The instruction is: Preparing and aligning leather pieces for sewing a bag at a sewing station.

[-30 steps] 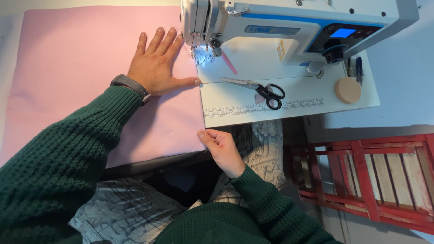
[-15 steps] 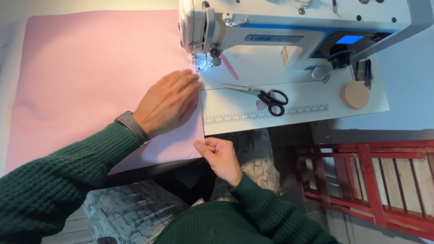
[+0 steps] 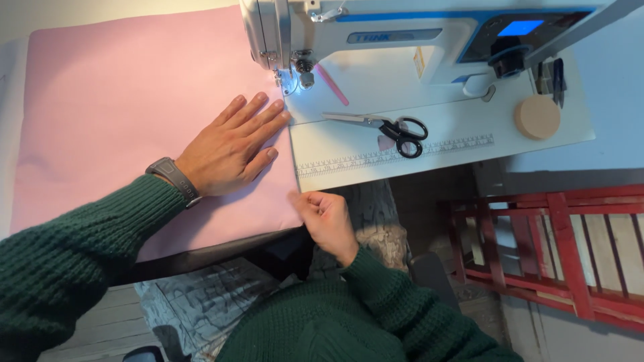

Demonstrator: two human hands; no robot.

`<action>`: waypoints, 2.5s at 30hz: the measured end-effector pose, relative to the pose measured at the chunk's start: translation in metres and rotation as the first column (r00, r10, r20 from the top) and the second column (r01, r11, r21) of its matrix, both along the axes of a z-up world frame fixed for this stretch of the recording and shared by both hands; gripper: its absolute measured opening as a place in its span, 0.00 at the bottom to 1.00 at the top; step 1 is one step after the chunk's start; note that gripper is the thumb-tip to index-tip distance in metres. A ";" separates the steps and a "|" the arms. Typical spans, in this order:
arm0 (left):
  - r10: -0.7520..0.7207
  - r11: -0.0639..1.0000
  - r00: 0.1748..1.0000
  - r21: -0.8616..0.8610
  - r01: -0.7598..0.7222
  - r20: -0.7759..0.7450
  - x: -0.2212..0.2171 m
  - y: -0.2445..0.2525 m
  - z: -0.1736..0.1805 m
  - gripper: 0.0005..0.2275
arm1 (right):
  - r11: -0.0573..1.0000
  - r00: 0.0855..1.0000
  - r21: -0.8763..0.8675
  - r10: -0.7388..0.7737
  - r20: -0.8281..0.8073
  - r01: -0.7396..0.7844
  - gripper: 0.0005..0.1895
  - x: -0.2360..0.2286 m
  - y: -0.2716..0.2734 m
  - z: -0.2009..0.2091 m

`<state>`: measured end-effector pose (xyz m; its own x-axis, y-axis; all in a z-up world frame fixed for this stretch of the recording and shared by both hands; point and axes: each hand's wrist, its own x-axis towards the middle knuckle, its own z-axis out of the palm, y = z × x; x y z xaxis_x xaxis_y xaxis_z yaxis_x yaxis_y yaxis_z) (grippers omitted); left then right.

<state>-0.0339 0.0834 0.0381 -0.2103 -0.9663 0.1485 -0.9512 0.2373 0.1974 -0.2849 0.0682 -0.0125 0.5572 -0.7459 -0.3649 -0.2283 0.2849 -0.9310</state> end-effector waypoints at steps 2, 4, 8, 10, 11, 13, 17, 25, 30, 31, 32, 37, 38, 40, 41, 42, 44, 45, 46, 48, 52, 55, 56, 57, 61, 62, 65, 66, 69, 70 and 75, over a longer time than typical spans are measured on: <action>-0.020 1.000 1.000 0.012 0.020 -0.010 -0.001 0.000 0.006 0.24 | 1.000 0.999 0.001 -0.026 0.040 0.026 0.16 0.001 -0.003 -0.014; -0.035 0.999 0.999 0.019 0.035 -0.002 0.001 0.000 0.006 0.24 | 0.999 0.999 -0.006 -0.041 0.031 0.041 0.15 0.004 0.000 -0.006; -0.114 0.993 0.993 0.024 0.114 -0.024 0.007 0.001 0.006 0.24 | 0.995 0.997 -0.062 -0.077 -0.008 0.076 0.14 0.007 0.003 0.028; -0.143 0.989 0.989 0.029 0.144 -0.023 0.013 0.000 0.006 0.24 | 0.993 0.996 -0.078 -0.089 -0.007 0.088 0.14 0.007 0.005 0.033; -0.164 0.986 0.986 0.032 0.164 -0.021 0.017 0.000 0.005 0.24 | 0.991 0.996 -0.097 -0.092 -0.006 0.091 0.14 0.008 0.004 0.036; -0.181 0.983 0.983 0.025 0.182 -0.031 0.018 -0.001 0.004 0.24 | 0.990 0.996 -0.109 -0.092 -0.013 0.090 0.14 0.008 0.005 0.031; -0.202 0.979 0.979 0.023 0.202 -0.012 0.022 -0.001 -0.003 0.25 | 0.985 0.998 -0.163 -0.057 -0.025 0.052 0.17 0.004 0.004 0.011; -0.180 0.981 0.983 0.079 0.178 0.018 0.018 0.004 -0.005 0.24 | 0.085 0.964 -0.977 0.196 -0.178 -0.197 0.19 -0.034 -0.046 0.010; -0.113 0.993 0.988 0.043 0.109 0.101 0.004 0.012 -0.005 0.24 | -0.161 0.919 -0.967 0.313 -0.241 -0.199 0.12 -0.014 -0.048 0.030; -0.101 0.995 0.985 0.013 0.100 0.142 0.000 0.015 -0.005 0.25 | -0.118 0.910 -0.981 0.369 -0.189 -0.155 0.11 -0.011 -0.046 0.038; -0.087 0.996 0.979 -0.016 0.091 0.183 -0.003 0.017 -0.006 0.26 | -0.073 0.896 -0.991 0.422 -0.135 -0.115 0.10 -0.009 -0.045 0.045; 0.035 0.998 0.991 0.045 -0.041 0.128 -0.018 0.037 0.003 0.26 | -0.049 0.890 -0.975 0.421 0.178 0.218 0.09 0.007 -0.048 0.018; 0.073 0.990 0.990 0.112 -0.087 0.124 -0.022 0.039 0.007 0.25 | -0.057 0.895 -0.971 0.405 0.188 0.230 0.08 0.006 -0.048 0.017; 0.107 0.979 0.987 0.159 -0.126 0.124 -0.030 0.038 0.013 0.25 | -0.079 0.891 -0.970 0.419 0.177 0.229 0.09 0.006 -0.050 0.015; 0.139 0.964 0.982 0.209 -0.163 0.127 -0.033 0.039 0.016 0.24 | -0.096 0.887 -0.968 0.431 0.168 0.230 0.10 0.006 -0.051 0.015; 0.141 0.965 0.982 0.202 -0.165 0.126 -0.035 0.039 0.018 0.24 | -0.102 0.886 -0.968 0.434 0.165 0.230 0.10 0.007 -0.052 0.015; 0.205 0.944 0.977 0.250 -0.215 0.066 -0.040 0.043 0.021 0.21 | -0.137 0.866 -0.953 0.467 0.178 0.269 0.10 0.008 -0.054 0.016; 0.210 0.946 0.975 0.239 -0.220 0.067 -0.044 0.047 0.022 0.21 | -0.145 0.864 -0.951 0.473 0.175 0.273 0.10 0.008 -0.054 0.016; 0.271 0.930 0.961 0.244 -0.276 0.053 -0.049 0.051 0.022 0.21 | -0.148 0.865 -0.953 0.474 0.165 0.263 0.10 0.008 -0.053 0.016; 0.323 0.915 0.946 0.244 -0.322 0.038 -0.055 0.056 0.016 0.20 | -0.160 0.870 -0.954 0.469 0.152 0.253 0.10 0.006 -0.051 0.017; 0.378 0.911 0.925 0.164 -0.378 0.038 -0.058 0.060 0.001 0.21 | -0.167 0.877 -0.953 0.456 0.154 0.254 0.10 0.004 -0.047 0.020; 0.384 0.911 0.923 0.152 -0.382 0.020 -0.057 0.060 -0.003 0.21 | -0.174 0.894 -0.960 0.429 0.127 0.220 0.09 0.001 -0.044 0.021; 0.389 0.909 0.921 0.157 -0.385 0.007 -0.057 0.060 -0.005 0.21 | -0.167 0.904 -0.967 0.414 0.106 0.190 0.09 0.000 -0.042 0.021; 0.387 0.911 0.922 0.154 -0.383 0.007 -0.057 0.060 -0.002 0.21 | -0.171 0.905 -0.967 0.412 0.106 0.191 0.09 -0.001 -0.041 0.020; 0.396 0.899 0.918 0.200 -0.390 0.010 -0.059 0.060 0.004 0.22 | -0.186 0.916 -0.967 0.390 0.089 0.173 0.07 -0.002 -0.039 0.020; 0.399 0.895 0.917 0.209 -0.394 0.016 -0.059 0.059 0.004 0.22 | -0.189 0.920 -0.968 0.383 0.081 0.163 0.06 -0.003 -0.039 0.020; 0.407 0.888 0.913 0.225 -0.402 0.025 -0.059 0.058 0.008 0.22 | -0.170 0.922 -0.973 0.378 0.080 0.154 0.06 -0.003 -0.038 0.023; 0.405 0.889 0.914 0.222 -0.400 0.027 -0.058 0.056 0.008 0.22 | -0.173 0.923 -0.972 0.375 0.081 0.156 0.06 -0.001 -0.040 0.024; 0.410 0.887 0.912 0.224 -0.405 0.025 -0.056 0.053 0.007 0.22 | -0.196 0.929 -0.970 0.365 0.067 0.147 0.06 -0.001 -0.043 0.022; 0.407 0.885 0.913 0.239 -0.400 0.021 -0.055 0.051 0.008 0.22 | -0.187 0.929 -0.972 0.364 0.066 0.142 0.06 0.000 -0.044 0.021; 0.412 0.880 0.911 0.254 -0.402 0.015 -0.051 0.047 0.010 0.22 | -0.145 0.934 -0.981 0.349 0.073 0.131 0.06 0.003 -0.043 0.021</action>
